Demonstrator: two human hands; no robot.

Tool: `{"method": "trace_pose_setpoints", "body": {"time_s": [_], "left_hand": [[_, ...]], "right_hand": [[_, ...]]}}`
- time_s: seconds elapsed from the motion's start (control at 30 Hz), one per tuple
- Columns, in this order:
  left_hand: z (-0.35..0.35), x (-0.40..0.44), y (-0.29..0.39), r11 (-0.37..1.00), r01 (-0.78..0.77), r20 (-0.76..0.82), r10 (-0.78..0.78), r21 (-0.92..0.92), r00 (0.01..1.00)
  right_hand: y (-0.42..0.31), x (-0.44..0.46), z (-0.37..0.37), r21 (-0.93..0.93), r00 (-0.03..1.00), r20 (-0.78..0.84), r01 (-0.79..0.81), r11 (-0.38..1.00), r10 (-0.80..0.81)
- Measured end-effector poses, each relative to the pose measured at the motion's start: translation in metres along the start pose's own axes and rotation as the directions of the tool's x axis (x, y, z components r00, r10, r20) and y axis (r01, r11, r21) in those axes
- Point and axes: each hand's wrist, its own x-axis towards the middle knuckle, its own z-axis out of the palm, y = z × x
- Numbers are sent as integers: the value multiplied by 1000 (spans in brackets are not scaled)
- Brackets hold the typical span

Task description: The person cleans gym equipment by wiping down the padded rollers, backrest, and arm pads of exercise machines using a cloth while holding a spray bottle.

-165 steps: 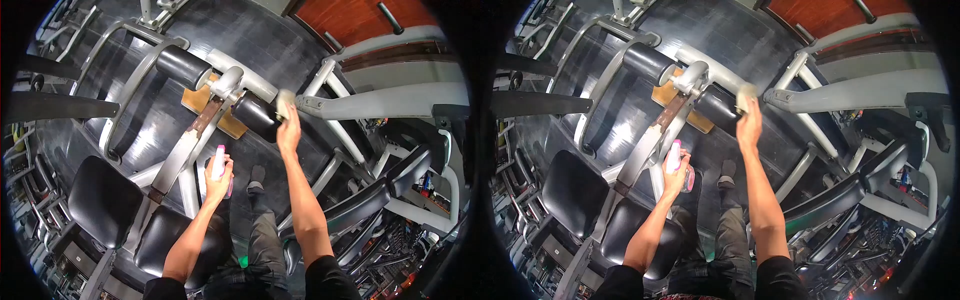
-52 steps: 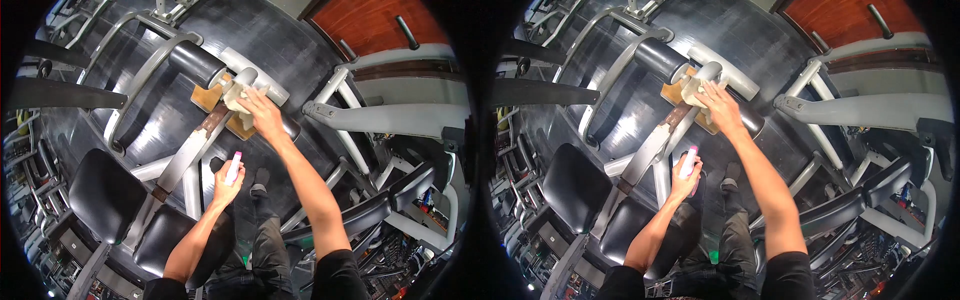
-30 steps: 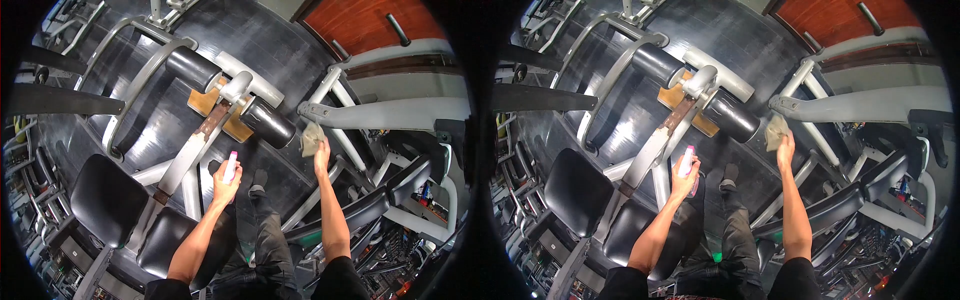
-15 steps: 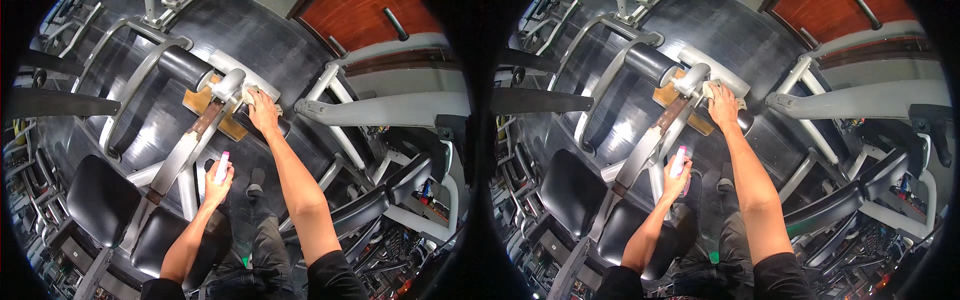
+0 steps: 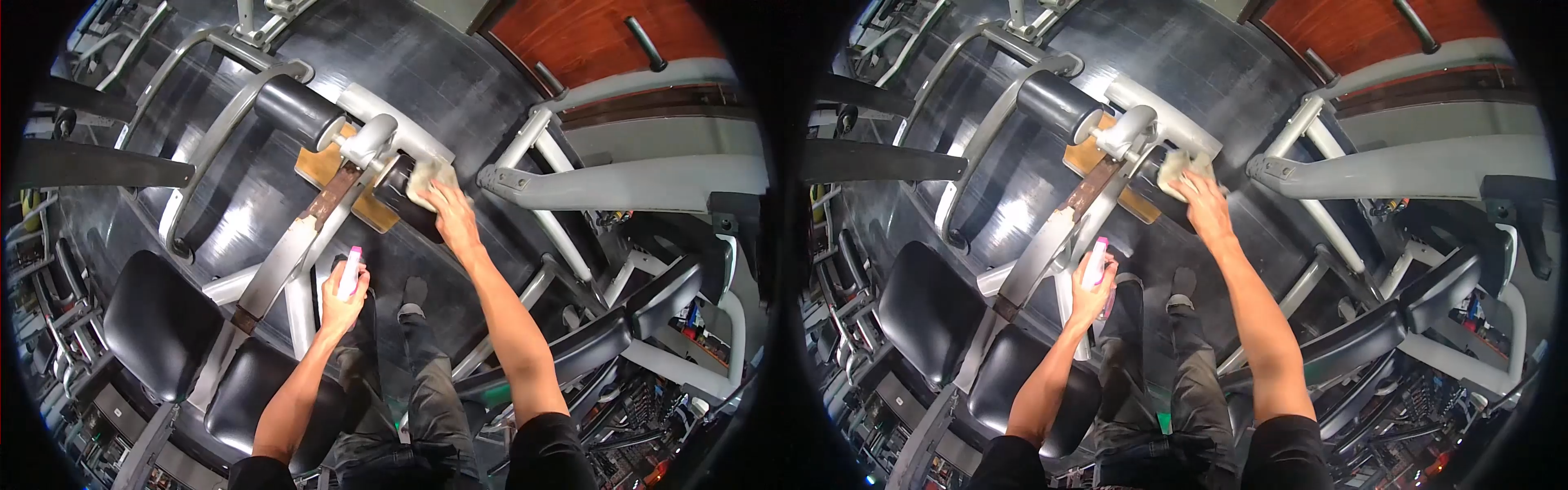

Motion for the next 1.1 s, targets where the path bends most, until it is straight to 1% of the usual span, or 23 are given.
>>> {"method": "trace_pose_setpoints", "body": {"time_s": [0.07, 0.1, 0.17, 0.2, 0.27, 0.3, 0.4, 0.43, 0.5, 0.53, 0.57, 0.6, 0.63, 0.67, 0.73, 0.8, 0.87, 0.9, 0.97, 1.0, 1.07, 1.1], "left_hand": [[2, 0, 0, 1000, 16, -22, -17, -5, 1000], [3, -1, 0, 999, 34, -41, -35, -5, 999], [3, -2, 2, 998, 42, -38, -44, -39, 998], [3, -1, 3, 996, 45, -37, -47, -72, 998], [3, -1, 2, 997, 57, -37, -60, -57, 998], [3, -2, 3, 996, 71, -37, -73, -47, 997], [2, -1, 6, 996, 72, -30, -74, -45, 997], [1, 1, 4, 994, 80, -43, -83, -68, 996], [-2, 3, 4, 995, 73, -58, -77, -72, 995], [-2, 3, 5, 995, 64, -70, -69, -75, 995], [-2, 3, 4, 995, 66, -69, -71, -75, 995], [-1, 3, 1, 994, 60, -59, -66, -92, 996], [0, 2, 0, 992, 56, -53, -62, -111, 997], [0, 2, -1, 992, 59, -62, -66, -112, 996], [-2, 3, 2, 993, 56, -20, -58, -102, 998], [-2, 1, 4, 995, 52, -29, -55, -89, 998], [-1, 1, 4, 995, 43, -30, -46, -90, 998], [-1, 1, 4, 995, 40, -26, -43, -89, 999], [0, 1, 4, 995, 20, -34, -24, -97, 999], [0, 2, 5, 995, 22, -31, -25, -97, 999], [0, 1, 6, 995, 42, -37, -46, -85, 998], [0, 1, 5, 996, 43, -36, -46, -83, 998]], "right_hand": [[17, -35, -7, -15, 998, 3, 58, 998, -58], [24, -45, -12, -15, 998, 7, 59, 998, -59], [31, -63, -17, -1, 999, 13, -34, 999, 34], [30, -68, -17, -1, 999, 12, -37, 999, 37], [25, -75, -14, 95, 985, -58, -156, 983, 162], [24, -78, -11, 110, 981, -79, -167, 980, 176], [27, -82, -8, 106, 973, -76, -210, 972, 219], [28, -79, -8, 106, 974, -76, -206, 973, 215], [27, -79, -7, 125, 955, -97, -266, 956, 279], [27, -77, -3, 127, 955, -95, -269, 955, 282], [29, -71, 0, 263, 898, -180, -351, 899, 403], [32, -64, 2, 399, 819, -243, -404, 823, 519], [18, -51, -8, 391, 790, -292, -417, 821, 540], [10, -40, -10, 423, 788, -335, -364, 830, 516], [-4, -18, 1, 210, 846, -443, -222, 952, 295], [-27, 4, 12, 139, 943, -277, -152, 979, 186], [-53, 25, 27, -112, 992, -37, -124, 986, 120], [-55, 30, 32, -113, 991, -42, -127, 985, 123], [-56, 36, 37, -206, 989, -113, -122, 971, 100], [-53, 36, 36, -207, 988, -113, -125, 970, 103], [-46, 32, 31, -89, 994, -69, -89, 992, 83], [-38, 25, 34, -155, 996, -18, -91, 984, 89]]}}
